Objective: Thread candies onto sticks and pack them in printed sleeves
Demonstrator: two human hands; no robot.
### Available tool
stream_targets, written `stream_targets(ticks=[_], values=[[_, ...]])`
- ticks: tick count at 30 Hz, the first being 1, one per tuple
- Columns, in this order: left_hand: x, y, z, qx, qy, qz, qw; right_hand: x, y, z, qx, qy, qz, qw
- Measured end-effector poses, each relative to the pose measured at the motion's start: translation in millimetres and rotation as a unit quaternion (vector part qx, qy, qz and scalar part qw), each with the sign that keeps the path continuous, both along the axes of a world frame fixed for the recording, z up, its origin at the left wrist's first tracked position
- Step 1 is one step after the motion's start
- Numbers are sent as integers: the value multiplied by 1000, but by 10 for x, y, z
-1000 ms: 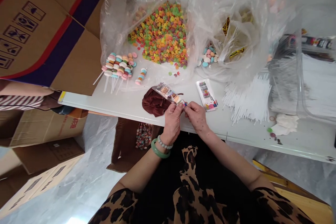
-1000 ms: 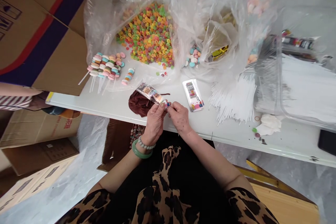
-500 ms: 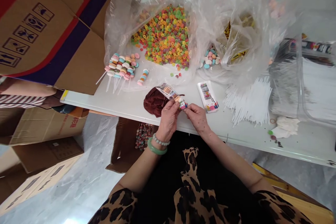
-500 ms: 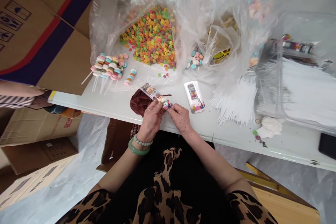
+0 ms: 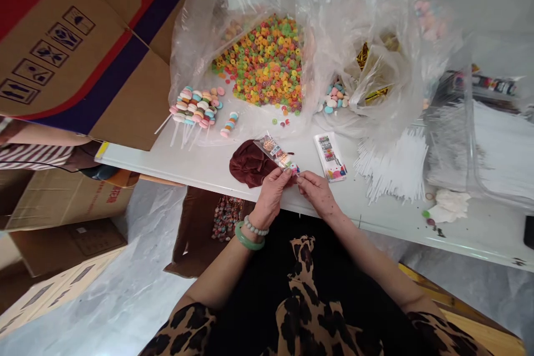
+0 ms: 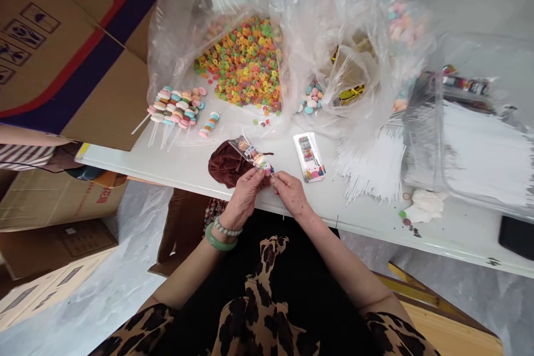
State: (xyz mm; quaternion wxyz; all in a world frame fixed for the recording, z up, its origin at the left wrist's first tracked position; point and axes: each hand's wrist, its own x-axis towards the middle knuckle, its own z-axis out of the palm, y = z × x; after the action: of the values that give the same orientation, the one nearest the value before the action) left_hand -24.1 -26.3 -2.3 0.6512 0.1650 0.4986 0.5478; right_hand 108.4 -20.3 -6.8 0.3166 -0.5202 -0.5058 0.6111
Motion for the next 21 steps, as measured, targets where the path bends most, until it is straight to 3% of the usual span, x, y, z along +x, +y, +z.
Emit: stream_targets(ticks=[3,8,15,21], values=[[-93,-9,-43,-37,2,27,999,41,-72,9,-79,33,23,996],[-127,-45,-7,-30,1,30,999,25,-153,-3,-46,-17,-4,999],[6,-193,57,13,33,22,999,-106,-148,34,-11,9,-62,998],[-95,-253,154,21,72,29,997,-125,-243,144,31,-32,-22,999]])
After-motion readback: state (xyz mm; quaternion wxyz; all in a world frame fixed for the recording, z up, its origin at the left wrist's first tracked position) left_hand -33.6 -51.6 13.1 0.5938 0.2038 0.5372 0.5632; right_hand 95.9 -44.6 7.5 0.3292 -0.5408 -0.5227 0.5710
